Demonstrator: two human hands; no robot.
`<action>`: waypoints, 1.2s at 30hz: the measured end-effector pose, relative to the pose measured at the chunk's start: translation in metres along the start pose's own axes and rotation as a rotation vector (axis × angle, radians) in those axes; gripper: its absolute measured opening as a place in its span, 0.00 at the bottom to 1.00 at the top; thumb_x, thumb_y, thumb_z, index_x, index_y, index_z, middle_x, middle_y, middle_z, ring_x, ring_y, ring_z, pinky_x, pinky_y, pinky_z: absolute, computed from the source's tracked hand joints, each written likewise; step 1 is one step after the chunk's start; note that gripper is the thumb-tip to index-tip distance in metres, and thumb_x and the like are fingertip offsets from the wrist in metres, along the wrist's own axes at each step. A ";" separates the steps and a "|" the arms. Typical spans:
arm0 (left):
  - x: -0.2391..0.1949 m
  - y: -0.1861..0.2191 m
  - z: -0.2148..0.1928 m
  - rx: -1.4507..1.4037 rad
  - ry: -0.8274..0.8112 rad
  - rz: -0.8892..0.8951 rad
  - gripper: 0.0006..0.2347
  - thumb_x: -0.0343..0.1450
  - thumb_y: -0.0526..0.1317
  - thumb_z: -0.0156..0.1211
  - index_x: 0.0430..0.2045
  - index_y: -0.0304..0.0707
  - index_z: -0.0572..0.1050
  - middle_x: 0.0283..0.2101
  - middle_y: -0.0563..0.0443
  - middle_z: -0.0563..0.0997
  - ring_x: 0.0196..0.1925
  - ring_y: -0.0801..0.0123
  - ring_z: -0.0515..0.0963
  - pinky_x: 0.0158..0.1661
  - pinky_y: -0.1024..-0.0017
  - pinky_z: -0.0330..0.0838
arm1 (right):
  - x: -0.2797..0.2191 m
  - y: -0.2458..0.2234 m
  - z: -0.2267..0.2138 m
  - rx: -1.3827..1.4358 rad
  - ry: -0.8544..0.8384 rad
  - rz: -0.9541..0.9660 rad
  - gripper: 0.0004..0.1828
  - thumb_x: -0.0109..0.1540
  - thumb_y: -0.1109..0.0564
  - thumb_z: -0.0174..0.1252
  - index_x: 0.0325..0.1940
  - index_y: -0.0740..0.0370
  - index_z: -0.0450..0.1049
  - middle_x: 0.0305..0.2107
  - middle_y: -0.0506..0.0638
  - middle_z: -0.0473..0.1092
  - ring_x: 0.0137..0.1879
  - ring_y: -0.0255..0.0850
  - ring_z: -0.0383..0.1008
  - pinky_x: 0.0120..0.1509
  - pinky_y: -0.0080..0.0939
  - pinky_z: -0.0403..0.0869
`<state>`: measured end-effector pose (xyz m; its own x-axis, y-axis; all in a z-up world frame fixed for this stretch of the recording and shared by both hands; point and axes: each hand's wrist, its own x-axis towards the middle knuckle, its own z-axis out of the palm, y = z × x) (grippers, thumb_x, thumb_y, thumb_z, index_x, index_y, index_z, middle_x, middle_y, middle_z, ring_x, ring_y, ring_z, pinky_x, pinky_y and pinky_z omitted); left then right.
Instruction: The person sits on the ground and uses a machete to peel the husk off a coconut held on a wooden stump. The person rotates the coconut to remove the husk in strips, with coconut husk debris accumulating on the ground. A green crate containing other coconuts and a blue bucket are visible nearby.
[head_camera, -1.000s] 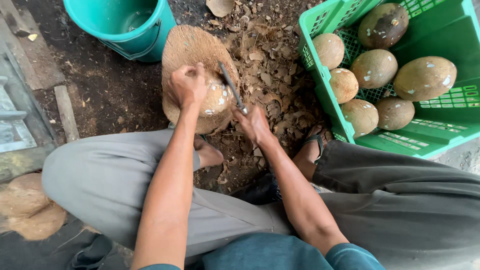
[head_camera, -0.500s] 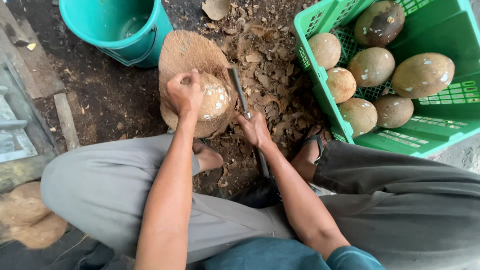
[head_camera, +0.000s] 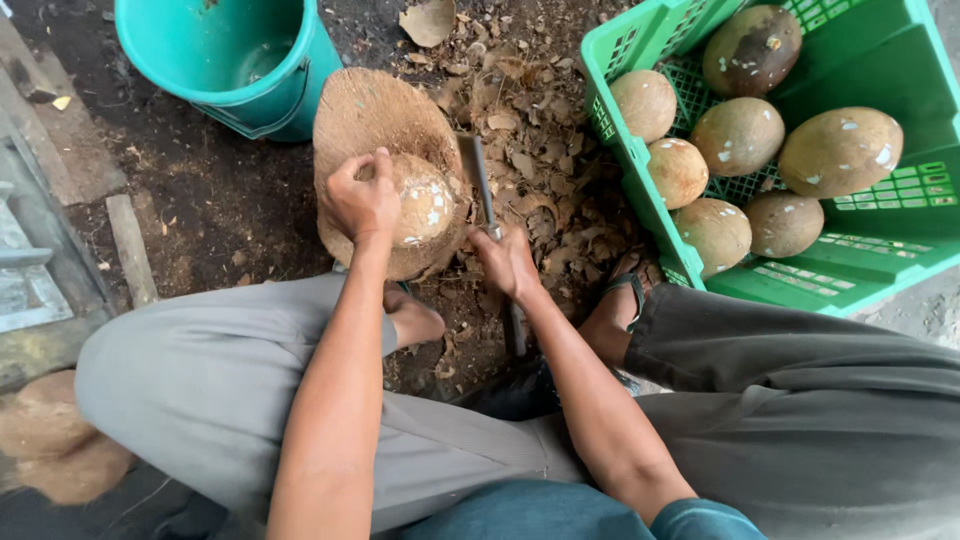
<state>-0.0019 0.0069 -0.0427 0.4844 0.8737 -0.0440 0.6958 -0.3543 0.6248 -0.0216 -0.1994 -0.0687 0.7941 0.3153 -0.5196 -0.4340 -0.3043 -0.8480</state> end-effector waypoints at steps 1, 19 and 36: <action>0.003 0.002 0.002 -0.029 0.022 0.000 0.13 0.61 0.61 0.61 0.26 0.63 0.85 0.31 0.57 0.85 0.41 0.52 0.83 0.42 0.58 0.78 | 0.004 -0.013 -0.003 0.106 0.026 -0.107 0.18 0.59 0.52 0.59 0.15 0.58 0.66 0.08 0.49 0.62 0.16 0.36 0.61 0.25 0.38 0.64; -0.014 -0.018 0.010 -0.195 0.171 -0.192 0.12 0.59 0.60 0.63 0.25 0.63 0.85 0.31 0.58 0.86 0.41 0.56 0.84 0.42 0.61 0.78 | 0.013 -0.018 -0.013 0.198 -0.014 -0.260 0.22 0.66 0.56 0.55 0.16 0.58 0.67 0.07 0.50 0.62 0.12 0.36 0.63 0.21 0.33 0.66; -0.021 -0.032 0.015 -0.234 0.288 -0.075 0.11 0.61 0.56 0.65 0.24 0.57 0.85 0.28 0.54 0.85 0.38 0.54 0.85 0.38 0.64 0.78 | 0.012 0.012 -0.005 0.354 0.051 -0.301 0.20 0.66 0.58 0.57 0.18 0.55 0.66 0.06 0.48 0.59 0.12 0.33 0.62 0.21 0.28 0.64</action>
<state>-0.0265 -0.0049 -0.0734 0.2446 0.9641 0.1037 0.5674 -0.2290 0.7910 -0.0153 -0.2038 -0.0846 0.9231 0.2953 -0.2465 -0.2925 0.1227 -0.9484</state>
